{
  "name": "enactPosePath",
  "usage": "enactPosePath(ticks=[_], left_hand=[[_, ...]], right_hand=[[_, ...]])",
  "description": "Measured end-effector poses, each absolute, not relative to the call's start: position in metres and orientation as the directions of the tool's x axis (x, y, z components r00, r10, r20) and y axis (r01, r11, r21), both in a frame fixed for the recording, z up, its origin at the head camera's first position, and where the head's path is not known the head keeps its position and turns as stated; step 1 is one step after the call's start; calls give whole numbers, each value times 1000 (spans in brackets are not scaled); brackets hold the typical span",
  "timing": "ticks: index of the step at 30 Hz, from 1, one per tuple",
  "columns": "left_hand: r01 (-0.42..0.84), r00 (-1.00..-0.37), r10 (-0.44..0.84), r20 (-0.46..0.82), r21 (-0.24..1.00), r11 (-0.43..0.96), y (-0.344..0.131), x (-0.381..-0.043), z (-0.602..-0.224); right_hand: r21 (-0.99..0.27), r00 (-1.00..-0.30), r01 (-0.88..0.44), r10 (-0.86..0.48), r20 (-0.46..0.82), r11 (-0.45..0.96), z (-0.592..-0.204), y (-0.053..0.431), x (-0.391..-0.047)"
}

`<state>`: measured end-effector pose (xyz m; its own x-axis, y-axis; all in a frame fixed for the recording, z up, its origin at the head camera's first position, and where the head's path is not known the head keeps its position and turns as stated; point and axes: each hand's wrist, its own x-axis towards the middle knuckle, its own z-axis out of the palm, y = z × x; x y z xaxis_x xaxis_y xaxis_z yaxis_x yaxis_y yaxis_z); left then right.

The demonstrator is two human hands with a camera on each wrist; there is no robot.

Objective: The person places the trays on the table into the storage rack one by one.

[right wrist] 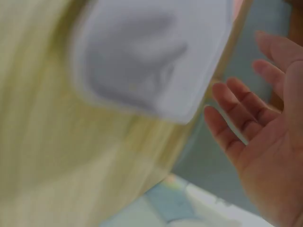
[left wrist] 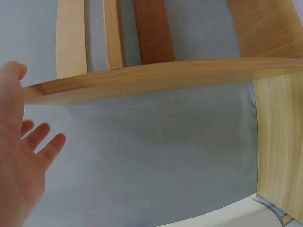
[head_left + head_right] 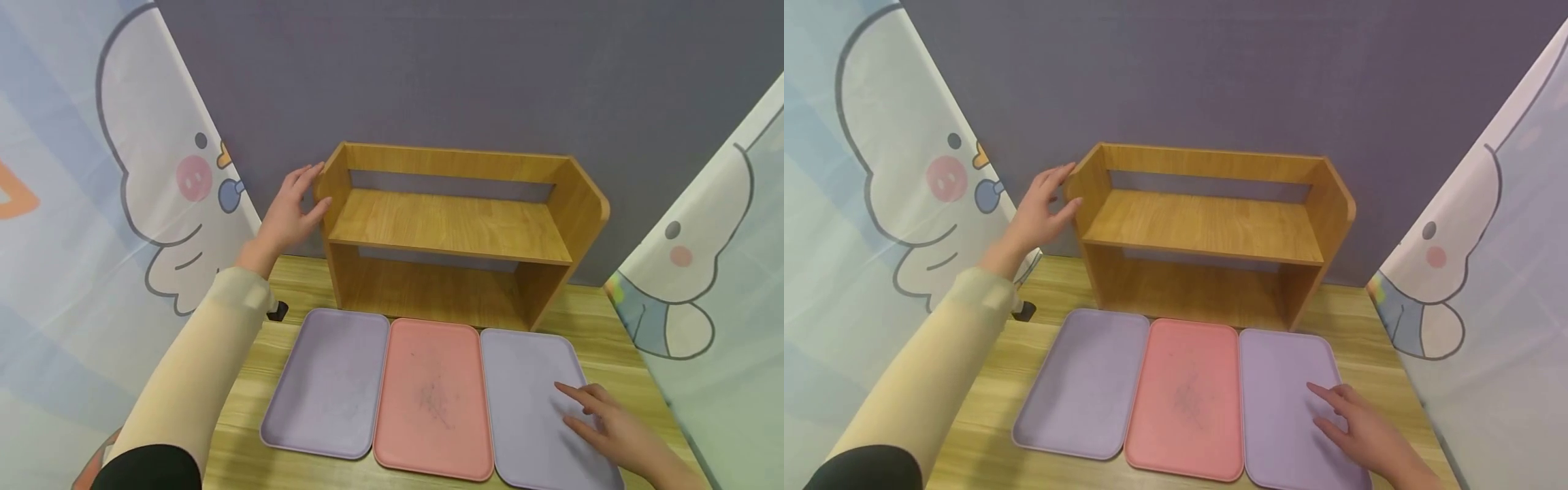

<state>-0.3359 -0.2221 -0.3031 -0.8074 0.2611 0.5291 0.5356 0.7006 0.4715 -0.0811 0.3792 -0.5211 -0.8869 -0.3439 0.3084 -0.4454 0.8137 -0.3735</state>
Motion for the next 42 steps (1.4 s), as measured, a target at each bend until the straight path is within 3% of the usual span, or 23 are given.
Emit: enactPosePath(ticks=[6,13,15,17,27,34,42], left_hand=[[509,-844,282,456,520,686,-219,-349,-296],[495,-859,320,399,491,717,-215,-361,-291],[474,-872,309,379,497,727,-215,-363,-290],[448,-886,292,359,506,737,-215,-364,-290],[416,-903,272,334,514,750,-214,-367,-290],[427,-895,270,354,512,745,-208,-366,-290],[424,-898,273,344,517,744,-206,-365,-291]], right_hand=[[-492,-950,-269,-313,-7,828,-534,428,-67],[-616,-883,22,-273,-381,787,-549,455,-62],[-638,-857,83,-272,-438,766,-553,455,-61],[-650,-844,104,-279,-458,752,-556,454,-60],[-665,-841,-30,-379,-387,746,-560,452,-63],[-710,-834,115,-321,-450,695,-558,458,-63],[-828,-817,168,-394,-420,534,-558,470,-59]])
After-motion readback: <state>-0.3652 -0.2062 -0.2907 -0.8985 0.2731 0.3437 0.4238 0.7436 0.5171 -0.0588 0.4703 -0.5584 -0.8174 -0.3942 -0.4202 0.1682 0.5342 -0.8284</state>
